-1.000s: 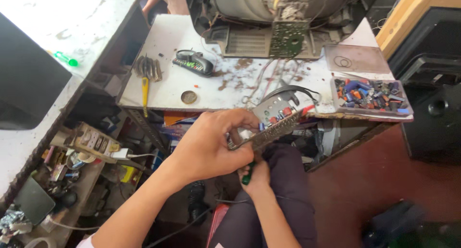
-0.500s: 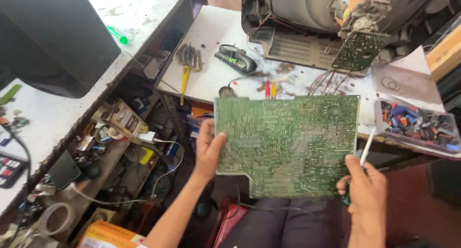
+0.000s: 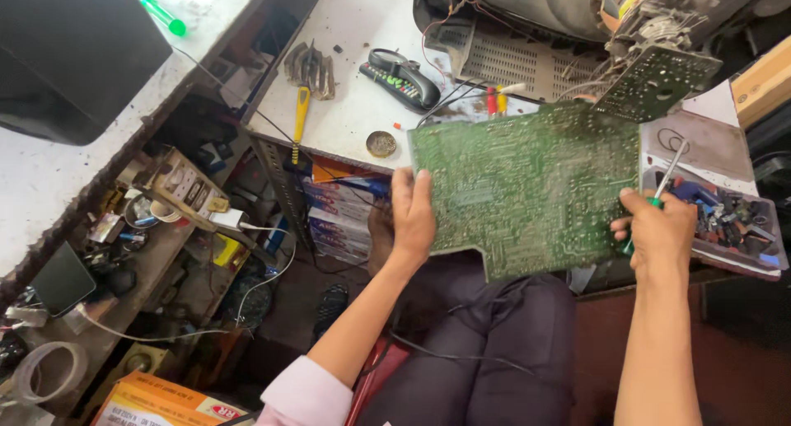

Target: The person works on a television mainboard resting on their lap, desoldering and removing components with a soldering iron and pliers, unscrewing parts with a screwdriver, and probing the board with a multimeter while viewing through a magnifying glass. They handle a tray of capacitors and reposition the board between steps.

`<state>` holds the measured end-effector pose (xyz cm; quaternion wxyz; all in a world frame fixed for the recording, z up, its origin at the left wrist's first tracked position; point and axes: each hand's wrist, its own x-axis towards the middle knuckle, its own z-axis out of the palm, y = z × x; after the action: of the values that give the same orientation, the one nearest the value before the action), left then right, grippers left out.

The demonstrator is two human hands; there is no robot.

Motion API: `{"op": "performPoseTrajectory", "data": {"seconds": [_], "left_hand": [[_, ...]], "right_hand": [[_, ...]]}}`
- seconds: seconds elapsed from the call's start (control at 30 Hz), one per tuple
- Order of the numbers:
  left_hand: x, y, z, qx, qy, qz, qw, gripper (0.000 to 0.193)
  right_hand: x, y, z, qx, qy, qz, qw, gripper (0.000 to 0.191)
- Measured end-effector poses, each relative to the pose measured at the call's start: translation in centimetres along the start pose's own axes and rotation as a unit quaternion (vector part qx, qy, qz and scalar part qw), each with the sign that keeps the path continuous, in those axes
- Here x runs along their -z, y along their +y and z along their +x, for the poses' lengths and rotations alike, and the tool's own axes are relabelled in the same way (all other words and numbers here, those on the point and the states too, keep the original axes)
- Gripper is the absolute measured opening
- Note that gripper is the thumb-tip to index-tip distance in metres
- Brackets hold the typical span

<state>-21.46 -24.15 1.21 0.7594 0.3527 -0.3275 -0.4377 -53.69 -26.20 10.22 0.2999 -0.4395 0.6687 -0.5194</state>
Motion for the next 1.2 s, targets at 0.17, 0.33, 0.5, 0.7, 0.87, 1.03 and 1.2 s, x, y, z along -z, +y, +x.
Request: {"op": "performPoseTrajectory", "data": {"seconds": [0.17,0.33,0.5,0.7,0.87,1.03,1.2], "left_hand": [[-1.0,-2.8,1.9,-0.022,-0.043,0.051,0.998,0.022],[0.6,-3.7,3.6,0.008,-0.070,0.022,0.997,0.025],[1.2,-2.7,2.7,0.081,-0.084,-0.088,0.989,0.026],[0.3,-2.4,3.3,0.095,-0.076,-0.101,0.987,0.021],[0.5,-2.4,4.0,0.128,-0.103,-0.128,0.978,0.025],[2.5,-1.6,2.6,0.132,-0.099,-0.134,0.977,0.029],[6.3,-0.4,-3.5,0.086,-0.098,-0.090,0.987,0.034]], "right_hand": [[1.4,2.3,3.0,-0.002,-0.006,-0.016,1.000,0.018],[2.5,3.0,-0.1,0.008,-0.036,-0.012,0.999,0.020],[2.0,3.3,-2.5,0.057,-0.025,0.048,0.997,0.014],[2.2,5.1,0.2,0.086,-0.006,0.064,0.994,0.015],[2.9,7.9,2.6,0.067,0.002,0.059,0.996,0.022],[4.4,10.8,3.3,0.043,-0.028,0.040,0.998,0.024],[4.2,12.6,1.9,0.021,-0.019,0.049,0.998,0.023]]}}
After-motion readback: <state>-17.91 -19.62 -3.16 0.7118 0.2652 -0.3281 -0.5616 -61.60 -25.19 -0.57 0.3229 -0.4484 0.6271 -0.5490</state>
